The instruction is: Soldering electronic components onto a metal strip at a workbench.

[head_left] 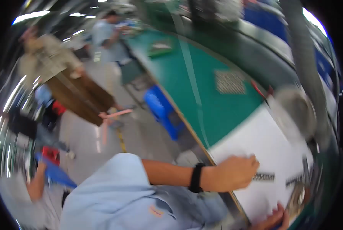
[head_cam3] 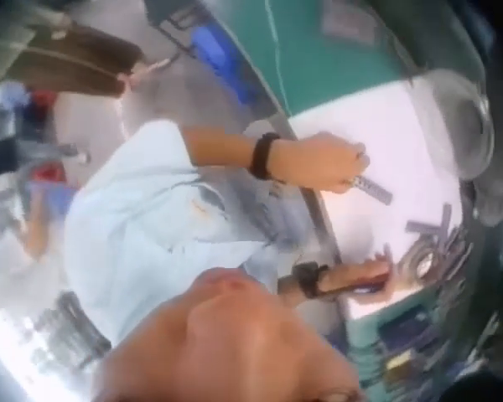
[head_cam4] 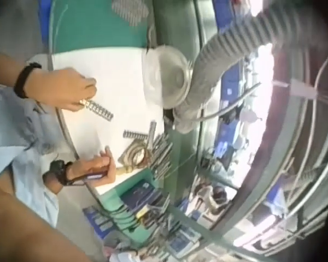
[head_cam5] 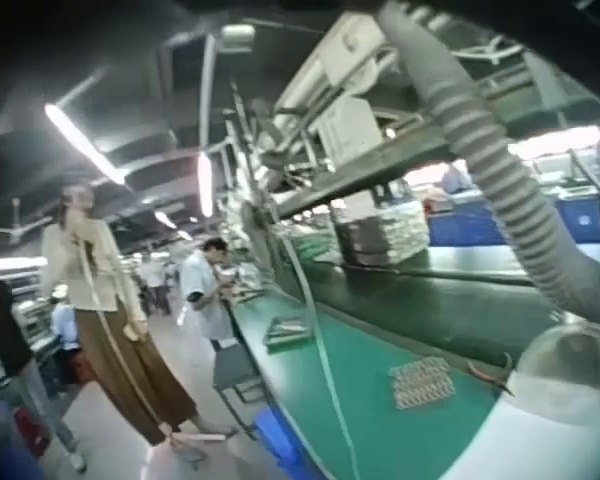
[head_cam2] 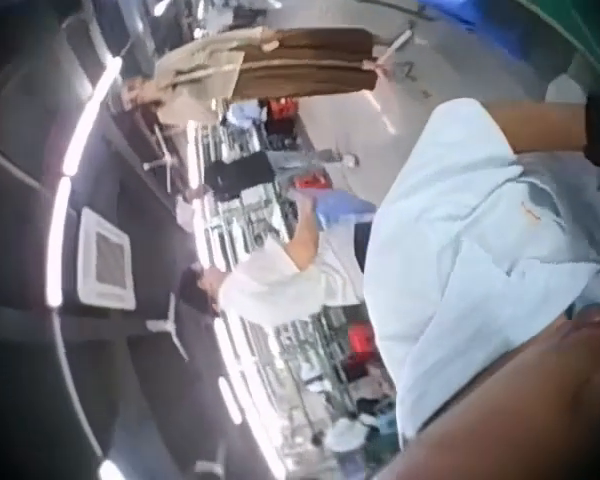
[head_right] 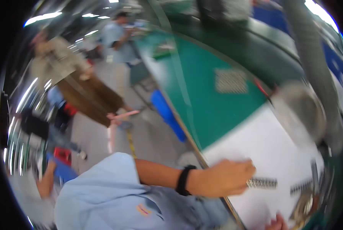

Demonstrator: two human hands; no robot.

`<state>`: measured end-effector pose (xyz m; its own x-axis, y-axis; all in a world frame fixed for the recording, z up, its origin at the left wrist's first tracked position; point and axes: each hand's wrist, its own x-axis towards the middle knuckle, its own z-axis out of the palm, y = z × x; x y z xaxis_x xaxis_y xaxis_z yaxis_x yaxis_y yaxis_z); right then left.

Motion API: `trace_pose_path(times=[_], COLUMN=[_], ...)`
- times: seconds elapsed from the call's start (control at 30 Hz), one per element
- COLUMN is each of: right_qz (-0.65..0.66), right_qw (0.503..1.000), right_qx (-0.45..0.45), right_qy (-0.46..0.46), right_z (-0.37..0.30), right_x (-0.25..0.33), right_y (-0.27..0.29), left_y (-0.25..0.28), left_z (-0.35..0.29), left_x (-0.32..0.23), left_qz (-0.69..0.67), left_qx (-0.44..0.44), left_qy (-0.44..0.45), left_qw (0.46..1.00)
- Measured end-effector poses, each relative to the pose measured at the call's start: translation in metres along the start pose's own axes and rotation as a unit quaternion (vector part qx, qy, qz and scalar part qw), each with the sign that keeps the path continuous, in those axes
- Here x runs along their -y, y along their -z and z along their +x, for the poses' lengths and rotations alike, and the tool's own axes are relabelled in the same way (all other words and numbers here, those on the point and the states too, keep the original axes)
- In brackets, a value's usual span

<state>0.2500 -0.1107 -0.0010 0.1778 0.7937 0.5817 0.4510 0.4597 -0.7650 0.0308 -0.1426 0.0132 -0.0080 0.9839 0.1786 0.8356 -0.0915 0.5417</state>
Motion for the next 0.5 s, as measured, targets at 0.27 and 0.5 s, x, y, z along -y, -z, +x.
trace_pose_path(times=[0.27,0.5], right_qz=[0.042,-0.003], right_qw=[0.992,0.998], right_qx=[0.085,0.063], right_qy=[0.078,-0.021], right_z=[0.014,0.000], right_x=[-0.016,-0.030], right_y=[0.008,-0.006], left_y=[0.089,0.120], left_z=[0.010,0.038], left_x=[0.128,0.199], left_qz=[0.076,0.123], left_qx=[-0.183,-0.171], left_qy=[0.003,-0.005], left_qw=[0.980,0.978])
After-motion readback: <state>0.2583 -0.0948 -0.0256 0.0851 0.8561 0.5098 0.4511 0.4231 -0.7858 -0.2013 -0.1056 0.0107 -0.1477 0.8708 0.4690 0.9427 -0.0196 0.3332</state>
